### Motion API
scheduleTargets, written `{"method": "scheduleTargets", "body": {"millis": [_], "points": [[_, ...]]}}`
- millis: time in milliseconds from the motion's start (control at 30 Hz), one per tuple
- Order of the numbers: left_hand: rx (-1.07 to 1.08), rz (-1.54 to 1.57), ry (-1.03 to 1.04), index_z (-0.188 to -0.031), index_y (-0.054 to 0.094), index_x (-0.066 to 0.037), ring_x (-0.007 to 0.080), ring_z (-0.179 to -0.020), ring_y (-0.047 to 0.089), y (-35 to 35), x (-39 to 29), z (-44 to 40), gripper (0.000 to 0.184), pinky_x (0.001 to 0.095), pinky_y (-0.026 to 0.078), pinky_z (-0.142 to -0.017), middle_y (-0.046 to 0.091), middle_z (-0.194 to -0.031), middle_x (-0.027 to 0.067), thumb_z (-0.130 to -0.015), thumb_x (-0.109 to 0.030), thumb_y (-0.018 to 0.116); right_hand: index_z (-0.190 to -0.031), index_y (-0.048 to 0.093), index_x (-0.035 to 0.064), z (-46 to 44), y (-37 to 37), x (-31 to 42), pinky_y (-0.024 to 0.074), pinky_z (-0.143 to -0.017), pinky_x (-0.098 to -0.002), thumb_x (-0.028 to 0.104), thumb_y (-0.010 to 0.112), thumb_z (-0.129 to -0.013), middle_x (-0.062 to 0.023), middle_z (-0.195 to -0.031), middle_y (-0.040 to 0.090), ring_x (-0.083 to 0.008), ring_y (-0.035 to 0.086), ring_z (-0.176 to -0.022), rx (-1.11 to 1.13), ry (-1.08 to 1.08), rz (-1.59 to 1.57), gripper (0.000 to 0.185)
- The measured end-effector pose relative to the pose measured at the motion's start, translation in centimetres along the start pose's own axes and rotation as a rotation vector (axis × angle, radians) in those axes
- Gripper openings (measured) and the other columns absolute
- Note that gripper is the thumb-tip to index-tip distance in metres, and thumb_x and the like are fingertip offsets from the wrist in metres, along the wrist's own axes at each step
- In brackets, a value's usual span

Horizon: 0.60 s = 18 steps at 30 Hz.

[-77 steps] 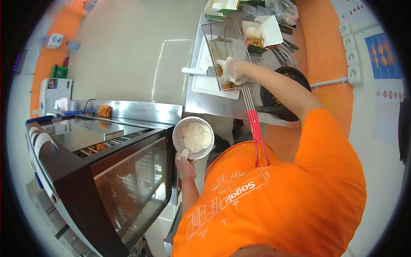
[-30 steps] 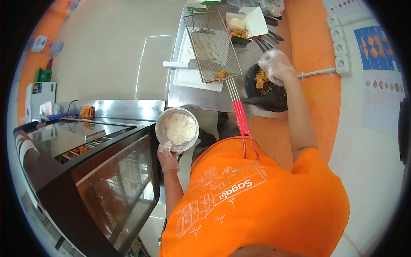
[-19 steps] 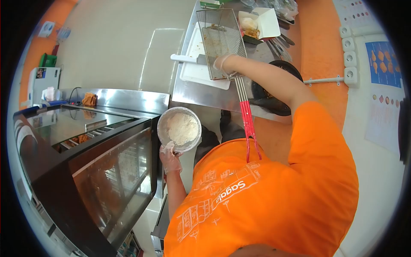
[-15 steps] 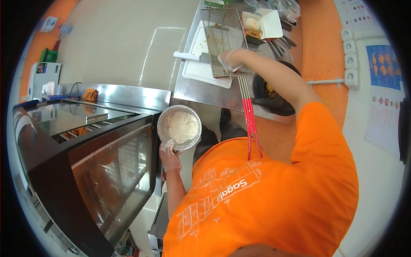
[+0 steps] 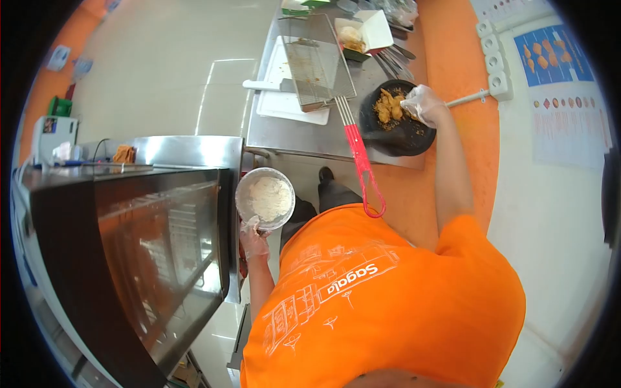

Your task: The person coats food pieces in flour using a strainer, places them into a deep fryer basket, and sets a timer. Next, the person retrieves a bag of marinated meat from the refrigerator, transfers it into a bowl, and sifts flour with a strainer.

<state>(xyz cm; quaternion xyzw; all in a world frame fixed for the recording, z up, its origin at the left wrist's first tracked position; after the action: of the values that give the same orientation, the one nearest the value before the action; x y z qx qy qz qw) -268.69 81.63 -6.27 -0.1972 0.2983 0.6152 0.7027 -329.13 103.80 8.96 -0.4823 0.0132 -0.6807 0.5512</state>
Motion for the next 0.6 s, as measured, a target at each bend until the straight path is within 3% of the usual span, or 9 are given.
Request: {"method": "scheduleTargets", "body": {"millis": [67,200,233,300,333,367,400,467,600], "points": [[-0.019,0.018,0.012,-0.126,0.059,-0.011,0.019,-0.097,0.063,-1.7,2.1,0.1,0.045,0.0365,0.054,-0.069,0.065,-0.111,0.0036,-0.083,-0.022,0.068,-0.087,0.067,-0.0004,2.0,2.5,2.3,0.0363,-0.045,-0.0257,0.034,0.069,-0.095,-0.0013,-0.064,0.053,-0.0115,0.046,-0.05,0.111,-0.067,-0.162,0.035],[-0.087,0.146,0.072,-0.119,0.062,-0.013,0.016,-0.091,0.063,-5.4,6.3,1.7,0.035,0.0326,0.052,-0.066,0.065,-0.108,0.0024,-0.084,-0.019,0.067,-0.109,0.066,-0.0019,11.9,16.8,10.8,0.0456,-0.048,-0.0246,0.035,0.062,-0.1,-0.0067,-0.084,0.064,-0.0141,0.054,-0.054,0.345,0.201,-0.866,0.038],[-0.151,0.19,0.06,-0.117,0.063,-0.013,0.0156,-0.09,0.063,-6.2,7.9,2.6,0.034,0.0318,0.052,-0.065,0.065,-0.108,0.0021,-0.084,-0.018,0.068,-0.116,0.065,-0.0016,10.8,18.4,11.2,0.0455,-0.048,-0.0245,0.033,0.06,-0.101,-0.0077,-0.087,0.066,-0.0148,0.055,-0.055,0.438,-0.165,-0.942,0.037],[-0.23,0.313,0.057,-0.13,0.055,-0.007,0.0207,-0.095,0.066,-9.8,13.7,2.2,0.041,0.0374,0.058,-0.069,0.064,-0.118,0.0068,-0.091,-0.017,0.065,-0.124,0.062,-0.0012,9.4,20.0,10.5,0.0428,-0.046,-0.0242,0.029,0.059,-0.101,-0.0045,-0.083,0.063,-0.0121,0.054,-0.055,0.463,-0.431,-1.039,0.037],[-0.242,0.289,0.053,-0.13,0.054,-0.007,0.0221,-0.096,0.066,-10.7,16.1,2.8,0.042,0.0384,0.059,-0.07,0.064,-0.118,0.0077,-0.091,-0.017,0.066,-0.125,0.061,-0.0012,8.6,20.7,9.9,0.0401,-0.045,-0.024,0.027,0.06,-0.101,-0.0003,-0.076,0.059,-0.0089,0.051,-0.054,0.391,-0.319,-1.051,0.037],[-0.255,0.264,0.058,-0.13,0.054,-0.006,0.0234,-0.097,0.067,-11.5,17.3,3.6,0.042,0.0393,0.06,-0.072,0.065,-0.117,0.0087,-0.091,-0.017,0.066,-0.136,0.056,0.0006,5.9,21.0,7.8,0.0408,-0.043,-0.0265,0.023,0.052,-0.101,-0.0083,-0.099,0.07,-0.0127,0.053,-0.053,0.489,-0.373,-1.145,0.041],[-0.344,0.265,0.089,-0.13,0.054,-0.006,0.0239,-0.098,0.067,-12.5,18.7,5.0,0.041,0.0398,0.061,-0.073,0.065,-0.116,0.009,-0.092,-0.019,0.066,-0.129,0.059,-0.0017,7.5,20.4,10.1,0.0352,-0.039,-0.0245,0.021,0.051,-0.103,-0.0012,-0.074,0.058,-0.0085,0.046,-0.046,0.607,-0.269,-1.224,0.035],[-0.439,0.307,0.119,-0.131,0.053,-0.006,0.0243,-0.1,0.067,-15.0,19.2,7.7,0.042,0.0407,0.062,-0.074,0.064,-0.118,0.0092,-0.093,-0.02,0.064,-0.137,0.057,0.002,9.5,17.5,11.9,0.0333,-0.039,-0.0238,0.024,0.049,-0.099,-0.0103,-0.113,0.071,-0.0075,0.044,-0.048,0.506,-0.337,-1.29,0.045],[-0.445,0.513,0.085,-0.136,0.049,-0.008,0.0238,-0.106,0.065,-18.8,25.9,12.9,0.043,0.0422,0.062,-0.075,0.061,-0.125,0.0082,-0.095,-0.02,0.061,-0.115,0.065,-0.0005,17.1,9.7,18.3,0.0318,-0.036,-0.0203,0.023,0.061,-0.098,-0.0016,-0.074,0.06,-0.0064,0.039,-0.041,0.299,-0.64,-0.83,0.03]]}}
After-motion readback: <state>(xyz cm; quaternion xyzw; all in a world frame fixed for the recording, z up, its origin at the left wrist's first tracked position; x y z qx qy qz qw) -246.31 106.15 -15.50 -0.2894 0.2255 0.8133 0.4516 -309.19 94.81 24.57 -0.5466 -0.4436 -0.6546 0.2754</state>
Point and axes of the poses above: each hand's wrist, its own z-axis away from the middle knuckle, its own y-axis out of the palm, x = y × z, the point moved 9 cm from there along -z, towards the middle knuckle
